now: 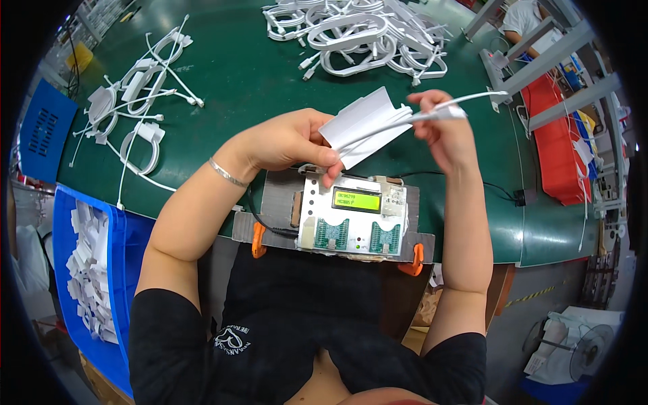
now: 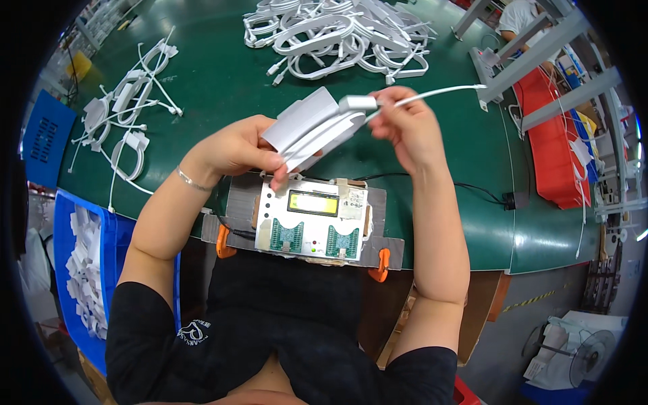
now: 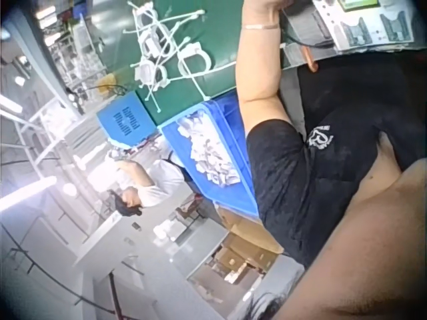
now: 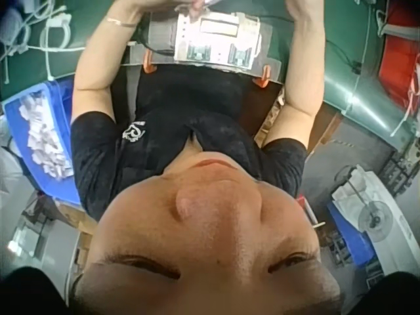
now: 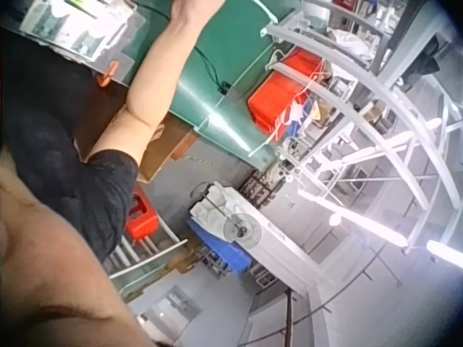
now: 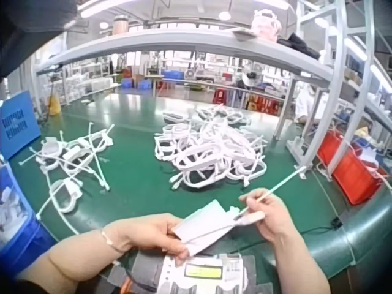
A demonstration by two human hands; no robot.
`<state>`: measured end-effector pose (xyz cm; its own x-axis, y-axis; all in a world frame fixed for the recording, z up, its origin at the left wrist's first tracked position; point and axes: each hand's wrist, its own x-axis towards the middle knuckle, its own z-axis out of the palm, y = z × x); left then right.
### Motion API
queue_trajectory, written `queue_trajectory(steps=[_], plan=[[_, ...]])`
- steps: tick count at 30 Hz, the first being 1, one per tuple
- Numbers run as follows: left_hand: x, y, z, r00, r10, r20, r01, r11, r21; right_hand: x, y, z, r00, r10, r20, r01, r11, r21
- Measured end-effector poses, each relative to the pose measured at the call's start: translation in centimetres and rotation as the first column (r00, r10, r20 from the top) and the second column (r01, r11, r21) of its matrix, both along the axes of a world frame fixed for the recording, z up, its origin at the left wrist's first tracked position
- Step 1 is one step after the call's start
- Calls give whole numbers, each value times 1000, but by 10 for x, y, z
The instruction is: Test white power cables using a digital testing machine on a factory assembly line.
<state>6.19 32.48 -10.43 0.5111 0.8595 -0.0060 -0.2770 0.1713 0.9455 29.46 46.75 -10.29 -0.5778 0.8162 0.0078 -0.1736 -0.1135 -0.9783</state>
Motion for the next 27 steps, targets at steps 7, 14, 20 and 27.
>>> queue_trajectory(steps=[7,14,20,27], plan=[[17,0,-4,967,209,-145,-217,975,-40,-7,-25,35,948,-299,-109,273,588,761],[25,-1,-13,863,505,-7,-502,859,104,-51,-84,20,940,-210,270,-311,-196,930],[16,1,-10,843,507,178,-483,860,-163,-65,-82,2,955,-110,275,-294,-220,930],[-30,15,-8,969,52,-241,-99,978,-185,-45,-43,-7,959,-152,238,-232,56,971]])
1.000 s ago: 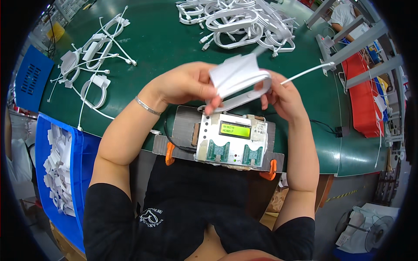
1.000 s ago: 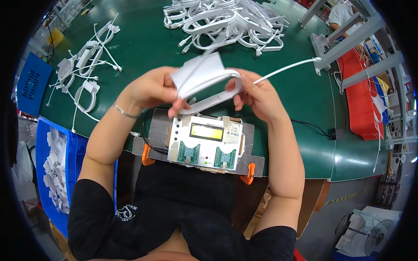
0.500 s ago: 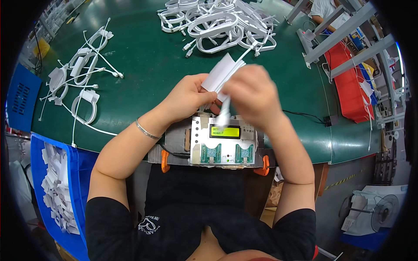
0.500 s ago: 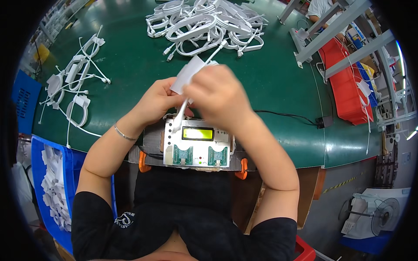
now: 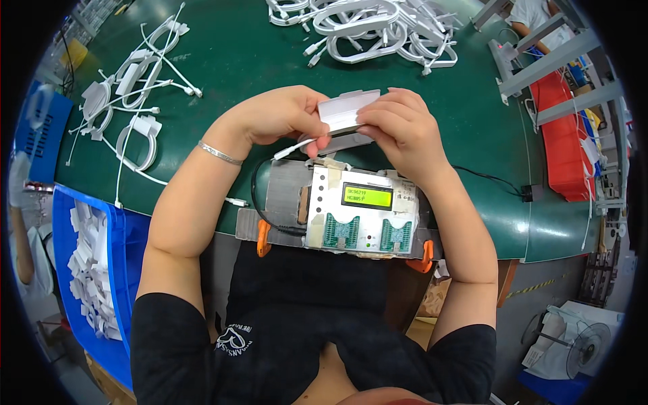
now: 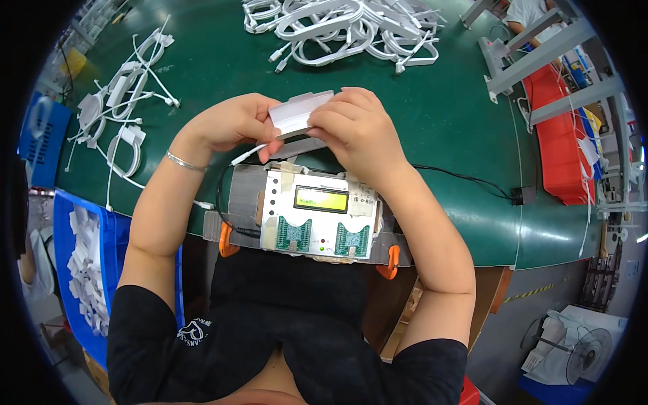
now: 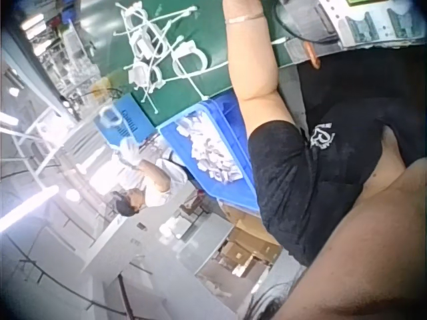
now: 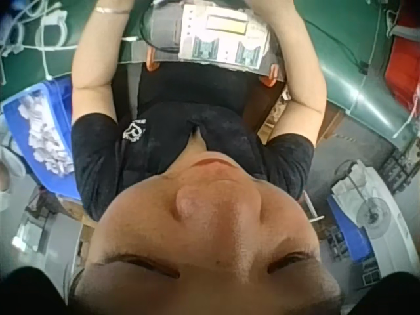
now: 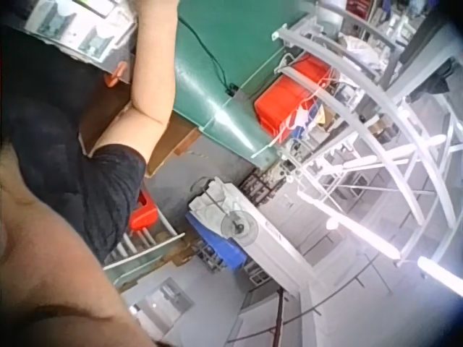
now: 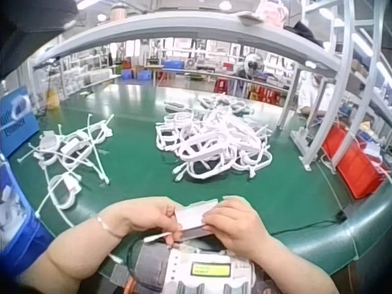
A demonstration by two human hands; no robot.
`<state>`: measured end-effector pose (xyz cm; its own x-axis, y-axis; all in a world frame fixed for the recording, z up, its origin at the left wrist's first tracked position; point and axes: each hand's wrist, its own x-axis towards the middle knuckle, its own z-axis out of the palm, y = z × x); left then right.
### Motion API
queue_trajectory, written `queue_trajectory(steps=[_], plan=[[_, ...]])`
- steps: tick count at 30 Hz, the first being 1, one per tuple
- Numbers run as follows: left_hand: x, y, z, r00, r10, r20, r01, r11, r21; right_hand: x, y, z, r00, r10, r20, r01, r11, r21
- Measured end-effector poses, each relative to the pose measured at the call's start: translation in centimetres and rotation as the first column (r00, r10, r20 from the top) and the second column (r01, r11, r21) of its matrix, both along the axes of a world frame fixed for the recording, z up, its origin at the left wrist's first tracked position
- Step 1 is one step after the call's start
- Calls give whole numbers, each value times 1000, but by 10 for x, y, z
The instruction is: Test white power cables using a digital testing machine on a factory assembly line.
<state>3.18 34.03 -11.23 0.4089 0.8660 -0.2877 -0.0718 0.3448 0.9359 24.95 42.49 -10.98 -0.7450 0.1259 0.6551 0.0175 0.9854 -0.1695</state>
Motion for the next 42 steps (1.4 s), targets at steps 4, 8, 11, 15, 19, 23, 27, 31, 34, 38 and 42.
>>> queue_trajectory(steps=[4,8,11,15,19,23,27,31,34,38,42], plan=[[3,-1,1,997,-6,-72,8,1000,21,4,0,-4,999,-41,28,43,998,-49],[10,-11,13,999,15,-31,-14,998,62,5,-6,-1,991,-63,120,66,998,-18],[15,-9,11,993,90,-76,-85,994,69,6,-5,0,991,-73,113,70,997,34],[17,-6,11,913,214,-348,-170,974,151,2,-6,-7,997,-56,-59,15,838,-545],[22,-4,-1,721,431,-543,-163,867,472,5,-2,-2,975,-118,190,213,756,-619],[26,-3,-5,609,584,-537,-53,705,707,1,3,-8,945,-209,252,316,783,-535],[28,6,-14,450,560,-696,108,740,664,-3,13,-28,945,-176,277,306,779,-547],[28,10,-17,527,495,-691,27,803,596,-4,15,-29,951,-101,293,278,693,-665],[28,11,-22,549,514,-659,-51,807,588,-8,14,-24,924,-94,370,345,620,-705],[30,14,-23,573,495,-654,-110,837,537,-6,14,-24,925,-98,368,341,643,-685],[35,14,-21,585,499,-639,-166,846,507,-3,13,-30,950,-116,291,266,790,-552]])
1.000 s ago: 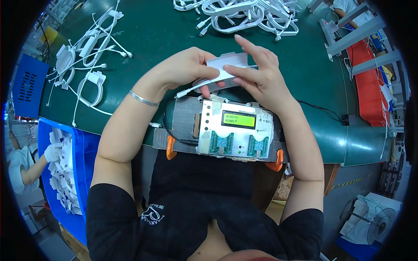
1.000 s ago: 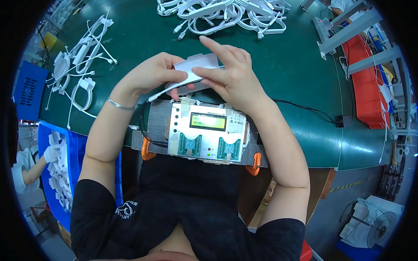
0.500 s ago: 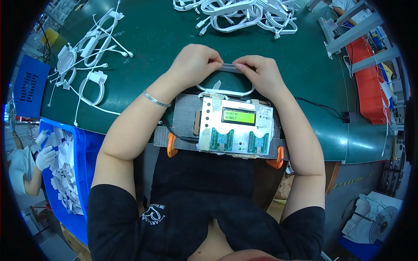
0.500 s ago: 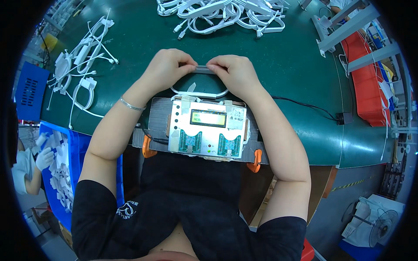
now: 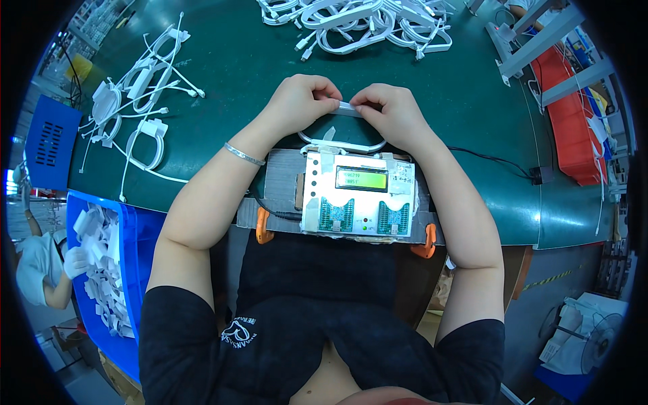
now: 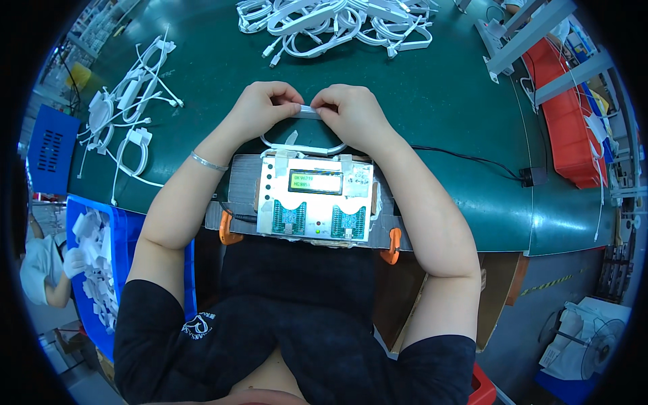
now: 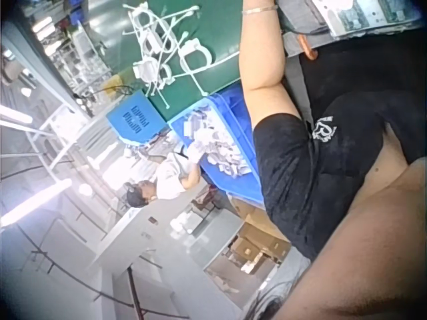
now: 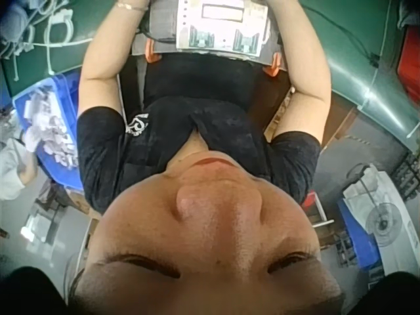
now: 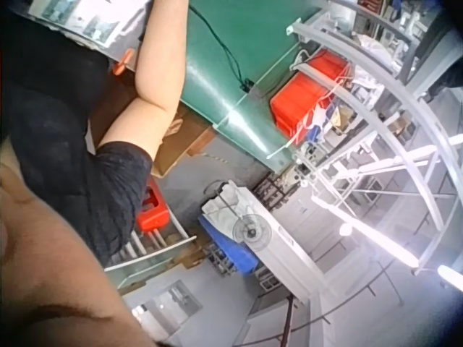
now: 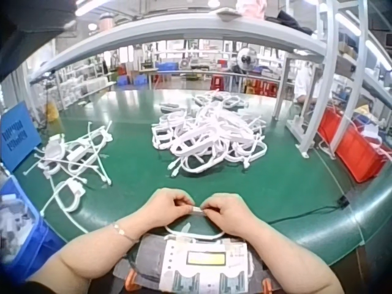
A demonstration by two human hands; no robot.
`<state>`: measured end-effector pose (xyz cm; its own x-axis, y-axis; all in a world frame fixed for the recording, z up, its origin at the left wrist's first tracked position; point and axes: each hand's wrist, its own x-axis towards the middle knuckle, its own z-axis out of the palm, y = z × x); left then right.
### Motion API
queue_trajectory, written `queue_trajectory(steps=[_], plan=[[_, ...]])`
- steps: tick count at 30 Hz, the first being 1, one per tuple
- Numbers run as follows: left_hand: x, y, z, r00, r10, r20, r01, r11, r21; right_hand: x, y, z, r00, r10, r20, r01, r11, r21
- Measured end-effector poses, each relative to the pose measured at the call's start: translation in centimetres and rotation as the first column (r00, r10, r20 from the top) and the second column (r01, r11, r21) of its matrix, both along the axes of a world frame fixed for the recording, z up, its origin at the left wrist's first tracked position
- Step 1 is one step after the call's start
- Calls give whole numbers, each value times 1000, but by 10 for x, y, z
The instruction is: Test white power cables using a digital testing machine on a factory assembly line.
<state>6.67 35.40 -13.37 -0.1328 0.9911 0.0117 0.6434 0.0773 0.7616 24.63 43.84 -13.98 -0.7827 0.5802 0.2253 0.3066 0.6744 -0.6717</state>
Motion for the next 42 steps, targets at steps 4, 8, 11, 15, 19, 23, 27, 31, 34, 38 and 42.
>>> queue_trajectory(steps=[4,8,11,15,19,23,27,31,34,38,42], plan=[[-1,-6,-5,999,-47,9,45,984,171,3,-2,3,997,76,23,-80,966,248],[-8,-9,2,875,-226,-427,359,896,263,8,0,4,991,114,76,-130,958,256],[-11,-11,5,834,-255,-489,421,868,264,12,0,6,983,152,102,-177,933,313],[-12,-14,21,918,-191,-348,189,981,-39,14,-1,3,982,138,127,-174,925,338],[-28,3,38,890,-250,-381,273,962,4,15,2,8,976,80,-205,18,900,436],[-78,45,88,953,223,-207,-69,823,564,21,3,26,756,-6,-654,387,810,440],[-102,43,114,969,230,-92,-139,813,565,18,2,17,867,-17,-498,296,821,489],[-73,-35,87,881,131,-455,-21,971,239,15,-3,16,917,-14,-398,199,881,430],[-71,-114,66,801,-31,-598,-51,991,-120,15,-2,20,924,-26,-381,202,879,431],[-71,-198,52,872,27,-488,-176,949,-261,15,-5,25,915,-40,-402,223,881,418],[-103,-211,40,859,234,-456,-243,969,40,17,-20,48,884,-59,-464,215,932,290]])
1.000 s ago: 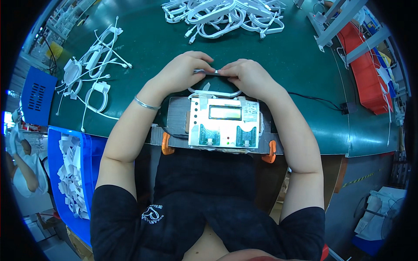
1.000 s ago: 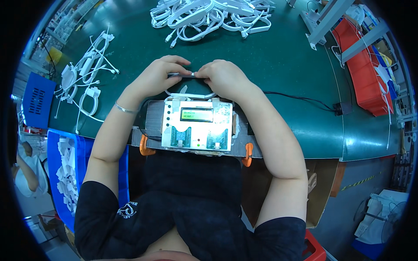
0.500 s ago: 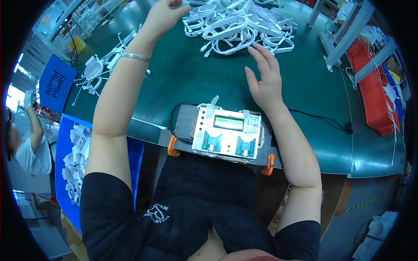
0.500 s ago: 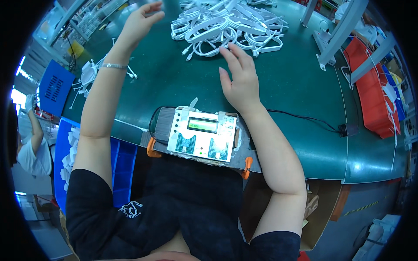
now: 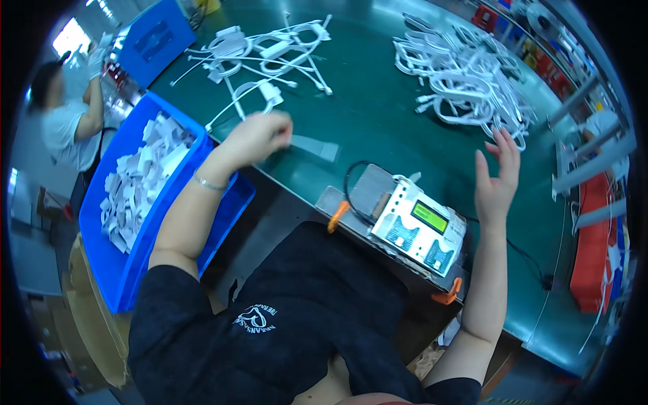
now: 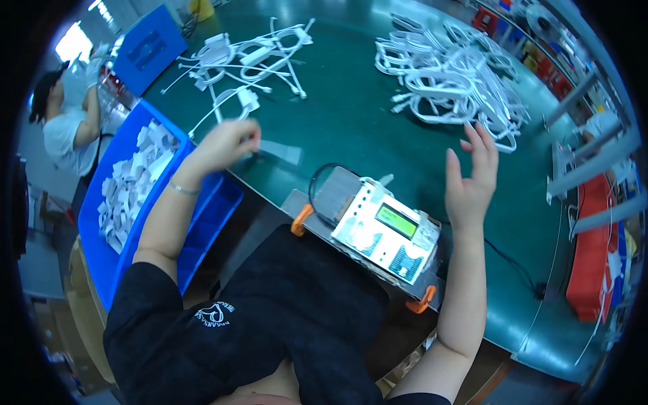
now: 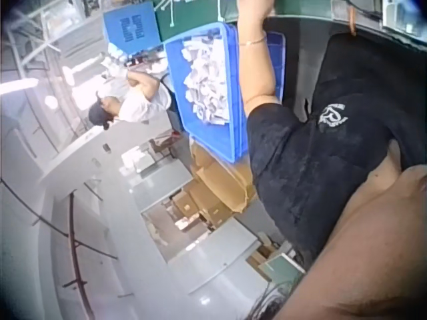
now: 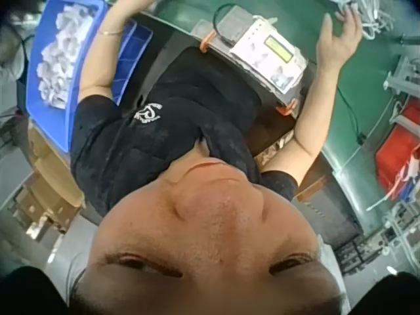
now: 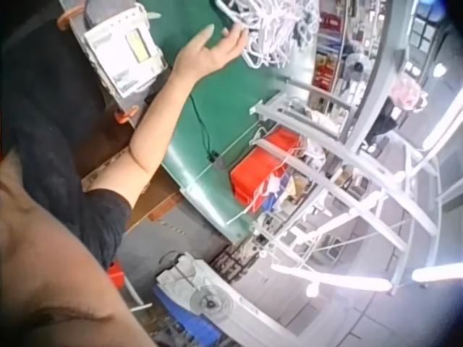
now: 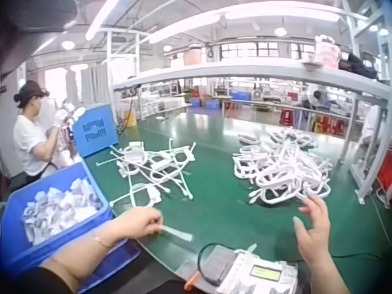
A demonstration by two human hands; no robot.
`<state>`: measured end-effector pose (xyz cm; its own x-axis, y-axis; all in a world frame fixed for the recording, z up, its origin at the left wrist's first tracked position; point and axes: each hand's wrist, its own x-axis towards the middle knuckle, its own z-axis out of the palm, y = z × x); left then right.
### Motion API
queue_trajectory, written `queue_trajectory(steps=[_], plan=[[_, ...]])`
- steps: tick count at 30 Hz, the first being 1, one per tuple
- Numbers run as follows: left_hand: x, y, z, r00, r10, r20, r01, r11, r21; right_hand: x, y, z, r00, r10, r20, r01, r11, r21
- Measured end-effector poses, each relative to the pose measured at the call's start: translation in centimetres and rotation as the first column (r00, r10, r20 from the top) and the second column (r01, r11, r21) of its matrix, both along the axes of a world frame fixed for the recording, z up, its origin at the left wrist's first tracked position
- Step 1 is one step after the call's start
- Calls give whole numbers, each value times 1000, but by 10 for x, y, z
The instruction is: Test white power cables using a digital testing machine on a factory assembly line.
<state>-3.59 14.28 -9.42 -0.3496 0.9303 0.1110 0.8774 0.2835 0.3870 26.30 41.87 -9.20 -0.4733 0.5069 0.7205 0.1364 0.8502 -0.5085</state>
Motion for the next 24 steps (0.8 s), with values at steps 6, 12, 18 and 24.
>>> queue_trajectory(steps=[6,12,18,24], plan=[[72,14,65,992,-117,-47,100,504,858,17,-65,40,907,421,6,-386,837,-388],[151,19,0,924,-382,-23,256,572,780,33,-160,37,836,533,-130,-549,806,-221],[97,-23,-51,937,234,261,-336,813,476,69,-191,21,586,373,-719,-752,582,-311],[43,-7,-48,889,456,50,-444,826,347,46,-171,-31,850,257,460,-369,913,171]])
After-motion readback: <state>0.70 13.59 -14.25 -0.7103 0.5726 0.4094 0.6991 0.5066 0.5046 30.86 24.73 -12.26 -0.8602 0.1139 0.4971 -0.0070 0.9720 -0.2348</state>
